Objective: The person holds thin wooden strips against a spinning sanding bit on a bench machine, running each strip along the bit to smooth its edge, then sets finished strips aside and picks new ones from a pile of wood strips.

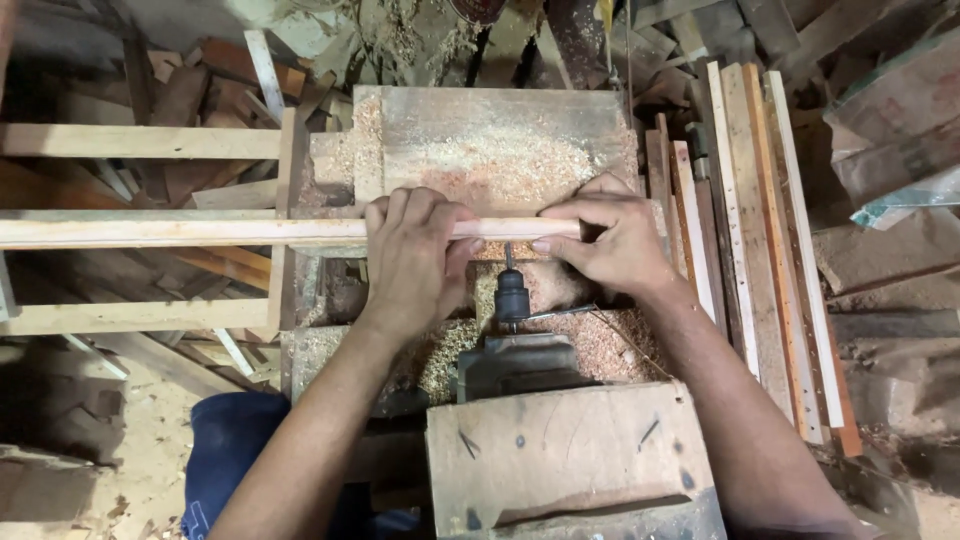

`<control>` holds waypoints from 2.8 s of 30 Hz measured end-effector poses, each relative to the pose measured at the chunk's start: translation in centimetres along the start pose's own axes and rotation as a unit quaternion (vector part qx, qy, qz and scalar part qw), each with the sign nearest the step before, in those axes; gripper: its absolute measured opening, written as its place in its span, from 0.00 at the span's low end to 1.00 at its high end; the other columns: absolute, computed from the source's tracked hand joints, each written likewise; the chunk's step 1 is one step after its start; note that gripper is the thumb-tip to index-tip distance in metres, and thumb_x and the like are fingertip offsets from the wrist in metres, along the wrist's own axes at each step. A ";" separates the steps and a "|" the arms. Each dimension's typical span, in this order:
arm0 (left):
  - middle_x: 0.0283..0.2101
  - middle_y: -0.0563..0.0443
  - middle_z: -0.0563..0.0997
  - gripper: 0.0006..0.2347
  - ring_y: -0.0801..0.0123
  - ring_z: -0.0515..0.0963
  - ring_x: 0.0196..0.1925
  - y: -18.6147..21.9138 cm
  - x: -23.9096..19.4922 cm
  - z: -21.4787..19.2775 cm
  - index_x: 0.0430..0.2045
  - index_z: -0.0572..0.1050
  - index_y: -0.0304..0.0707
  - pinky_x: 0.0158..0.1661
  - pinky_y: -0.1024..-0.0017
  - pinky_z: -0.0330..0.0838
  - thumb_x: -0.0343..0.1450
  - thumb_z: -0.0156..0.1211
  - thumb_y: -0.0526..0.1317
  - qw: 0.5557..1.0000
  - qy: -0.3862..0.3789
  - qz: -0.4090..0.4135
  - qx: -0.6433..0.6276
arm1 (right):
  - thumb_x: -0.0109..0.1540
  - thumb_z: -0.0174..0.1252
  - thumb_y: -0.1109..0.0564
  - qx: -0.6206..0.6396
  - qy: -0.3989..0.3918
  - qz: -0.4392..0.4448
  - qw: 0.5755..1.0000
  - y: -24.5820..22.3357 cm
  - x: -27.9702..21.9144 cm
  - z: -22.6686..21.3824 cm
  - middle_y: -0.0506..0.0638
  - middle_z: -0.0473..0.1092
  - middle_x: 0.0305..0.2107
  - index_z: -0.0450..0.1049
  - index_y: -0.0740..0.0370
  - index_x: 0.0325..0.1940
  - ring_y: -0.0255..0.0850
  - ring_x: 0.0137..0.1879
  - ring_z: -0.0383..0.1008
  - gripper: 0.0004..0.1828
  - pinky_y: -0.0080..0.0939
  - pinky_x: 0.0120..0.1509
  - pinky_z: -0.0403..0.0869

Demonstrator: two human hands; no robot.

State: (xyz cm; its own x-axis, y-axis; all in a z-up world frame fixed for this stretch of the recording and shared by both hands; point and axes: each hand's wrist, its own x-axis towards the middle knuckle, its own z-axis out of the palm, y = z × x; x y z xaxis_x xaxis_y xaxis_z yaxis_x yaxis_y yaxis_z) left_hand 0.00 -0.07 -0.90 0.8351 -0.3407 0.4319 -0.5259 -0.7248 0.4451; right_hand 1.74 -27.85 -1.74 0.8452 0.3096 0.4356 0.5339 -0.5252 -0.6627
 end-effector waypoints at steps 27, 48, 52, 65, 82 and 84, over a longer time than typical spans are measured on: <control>0.40 0.52 0.72 0.10 0.61 0.69 0.48 0.1 -0.4 0.5 0.41 0.79 0.42 0.52 0.61 0.58 0.69 0.66 0.42 1.000 -0.012 0.009 -0.013 | 0.53 0.77 0.56 0.028 -0.040 -0.010 0.999 0.5 0.2 0.0 0.51 0.80 0.33 0.85 0.57 0.43 0.47 0.42 0.71 0.16 0.47 0.53 0.67; 0.40 0.54 0.72 0.10 0.62 0.68 0.48 -0.2 0.2 0.6 0.43 0.80 0.44 0.52 0.63 0.57 0.71 0.64 0.43 1.000 0.002 0.008 -0.008 | 0.58 0.72 0.54 0.004 -0.048 0.007 0.999 -0.5 0.9 1.0 0.46 0.81 0.40 0.83 0.51 0.51 0.44 0.44 0.73 0.16 0.44 0.55 0.65; 0.40 0.55 0.72 0.09 0.63 0.68 0.47 0.2 0.3 0.4 0.42 0.80 0.44 0.51 0.63 0.57 0.71 0.64 0.43 1.000 0.005 0.006 -0.006 | 0.58 0.73 0.54 0.003 -0.048 0.004 0.999 -0.6 1.0 0.8 0.46 0.81 0.40 0.83 0.51 0.50 0.44 0.44 0.74 0.16 0.43 0.54 0.65; 0.39 0.55 0.73 0.09 0.62 0.70 0.47 0.3 -0.5 0.5 0.39 0.79 0.43 0.51 0.62 0.57 0.69 0.67 0.41 0.999 0.017 0.020 -0.027 | 0.57 0.73 0.56 0.036 -0.066 0.000 0.997 -1.3 0.9 0.1 0.52 0.81 0.37 0.84 0.56 0.48 0.45 0.44 0.71 0.15 0.43 0.56 0.65; 0.37 0.50 0.77 0.09 0.57 0.75 0.44 -5.4 0.0 -6.0 0.44 0.84 0.54 0.50 0.64 0.64 0.74 0.59 0.42 0.999 -0.035 0.026 -0.006 | 0.53 0.76 0.48 -0.188 -0.032 0.053 0.980 -6.5 2.7 -4.6 0.62 0.73 0.57 0.74 0.58 0.67 0.60 0.67 0.66 0.40 0.54 0.73 0.62; 0.40 0.49 0.75 0.09 0.52 0.74 0.46 -3.8 0.9 -5.7 0.44 0.83 0.48 0.49 0.61 0.65 0.72 0.62 0.42 0.997 -0.031 0.067 0.003 | 0.56 0.72 0.47 -0.200 -0.112 0.021 0.973 -8.1 3.4 -3.5 0.62 0.78 0.48 0.77 0.52 0.63 0.64 0.58 0.75 0.32 0.61 0.64 0.69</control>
State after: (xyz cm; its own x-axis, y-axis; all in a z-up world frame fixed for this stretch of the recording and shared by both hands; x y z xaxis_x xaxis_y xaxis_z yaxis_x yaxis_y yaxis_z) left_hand 1.82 5.84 2.28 0.7662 -0.4705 0.4377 -0.6322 -0.6739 0.3824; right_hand 0.21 -25.25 7.26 0.8736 0.4233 0.2402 0.4854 -0.7936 -0.3670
